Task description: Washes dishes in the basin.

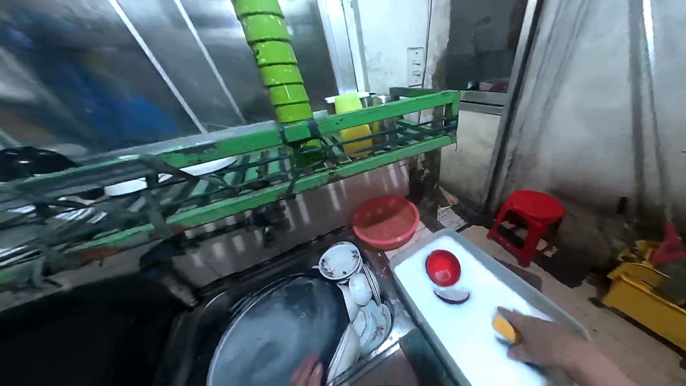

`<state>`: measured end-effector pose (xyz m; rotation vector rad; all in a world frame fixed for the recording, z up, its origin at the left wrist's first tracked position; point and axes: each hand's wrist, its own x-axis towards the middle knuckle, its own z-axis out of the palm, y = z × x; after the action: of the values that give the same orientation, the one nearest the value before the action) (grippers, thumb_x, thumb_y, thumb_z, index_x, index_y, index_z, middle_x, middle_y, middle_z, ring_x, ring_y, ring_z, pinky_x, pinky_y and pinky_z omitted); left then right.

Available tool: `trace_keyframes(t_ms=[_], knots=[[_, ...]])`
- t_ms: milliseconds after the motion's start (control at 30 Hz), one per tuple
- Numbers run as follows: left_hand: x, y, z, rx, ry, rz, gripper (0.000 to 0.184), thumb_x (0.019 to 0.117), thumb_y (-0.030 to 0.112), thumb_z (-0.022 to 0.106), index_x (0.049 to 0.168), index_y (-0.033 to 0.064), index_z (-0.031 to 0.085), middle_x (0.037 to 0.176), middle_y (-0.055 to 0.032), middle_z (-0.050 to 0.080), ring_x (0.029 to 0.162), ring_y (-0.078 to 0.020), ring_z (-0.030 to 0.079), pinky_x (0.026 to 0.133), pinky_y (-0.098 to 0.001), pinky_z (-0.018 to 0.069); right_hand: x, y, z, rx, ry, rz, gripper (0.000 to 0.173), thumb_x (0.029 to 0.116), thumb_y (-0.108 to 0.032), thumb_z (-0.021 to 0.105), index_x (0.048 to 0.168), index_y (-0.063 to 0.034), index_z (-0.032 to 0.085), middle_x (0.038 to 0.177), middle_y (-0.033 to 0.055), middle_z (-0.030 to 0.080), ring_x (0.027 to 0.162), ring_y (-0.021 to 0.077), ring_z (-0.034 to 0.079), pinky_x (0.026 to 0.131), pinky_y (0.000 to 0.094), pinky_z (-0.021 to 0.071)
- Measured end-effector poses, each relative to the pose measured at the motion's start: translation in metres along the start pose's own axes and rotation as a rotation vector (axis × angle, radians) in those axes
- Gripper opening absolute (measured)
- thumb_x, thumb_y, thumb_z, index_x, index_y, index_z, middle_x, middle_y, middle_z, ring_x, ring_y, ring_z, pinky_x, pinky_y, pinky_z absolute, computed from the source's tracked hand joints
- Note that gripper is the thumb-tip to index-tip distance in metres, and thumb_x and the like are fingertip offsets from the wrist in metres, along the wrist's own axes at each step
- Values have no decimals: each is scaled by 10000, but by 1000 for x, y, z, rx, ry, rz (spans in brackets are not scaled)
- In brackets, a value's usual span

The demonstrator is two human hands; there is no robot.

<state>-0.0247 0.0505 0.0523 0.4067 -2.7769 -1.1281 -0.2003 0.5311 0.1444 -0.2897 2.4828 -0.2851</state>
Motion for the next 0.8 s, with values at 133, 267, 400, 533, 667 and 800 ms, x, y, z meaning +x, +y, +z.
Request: trace_keyframes(t_ms=[133,267,400,533,667,800], knots=[[45,176,29,7,-38,412,373,1028,129,493,1325,-34,650,1441,-205,581,1386,-337,516,1187,-470,381,3,-12,5,-167,-57,-117,705,918,-417,713,1516,-128,476,1383,259,598,1270,486,563,1047,694,415],[85,272,129,303,-528,564,426,1056,185,464,1443,38,565,1513,-144,530,1453,-290,441,1221,-461,324,0,-14,13,-197,-78,-142,819,879,-335,774,1571,-114,397,1486,304,487,1357,527,469,1085,704,382],[85,297,181,466,-574,245,425,990,103,562,1406,20,580,1395,-216,597,1325,-395,541,1110,-591,421,3,-12,9,-149,-54,-100,816,861,-231,772,1560,-81,379,1378,288,585,1225,503,596,977,690,487],[93,292,191,498,-575,100,426,999,80,528,1409,-34,552,1556,-223,429,1418,-423,423,1141,-599,377,10,-9,3,-18,-51,-75,764,850,-252,761,1495,-21,424,1294,302,629,1147,515,634,919,726,493],[103,285,195,515,-520,127,369,1008,109,514,1333,-27,624,1630,-213,335,1466,-423,366,1159,-618,343,16,-3,2,-52,39,-211,594,884,-323,739,1348,18,598,1346,280,601,1256,468,580,1007,681,473],[109,285,196,554,-564,199,392,1017,109,503,1384,3,589,1528,-230,467,1428,-424,414,1132,-640,347,8,-5,5,-247,136,-292,600,857,-336,776,1345,-18,637,1477,261,520,1409,507,413,1049,727,384]])
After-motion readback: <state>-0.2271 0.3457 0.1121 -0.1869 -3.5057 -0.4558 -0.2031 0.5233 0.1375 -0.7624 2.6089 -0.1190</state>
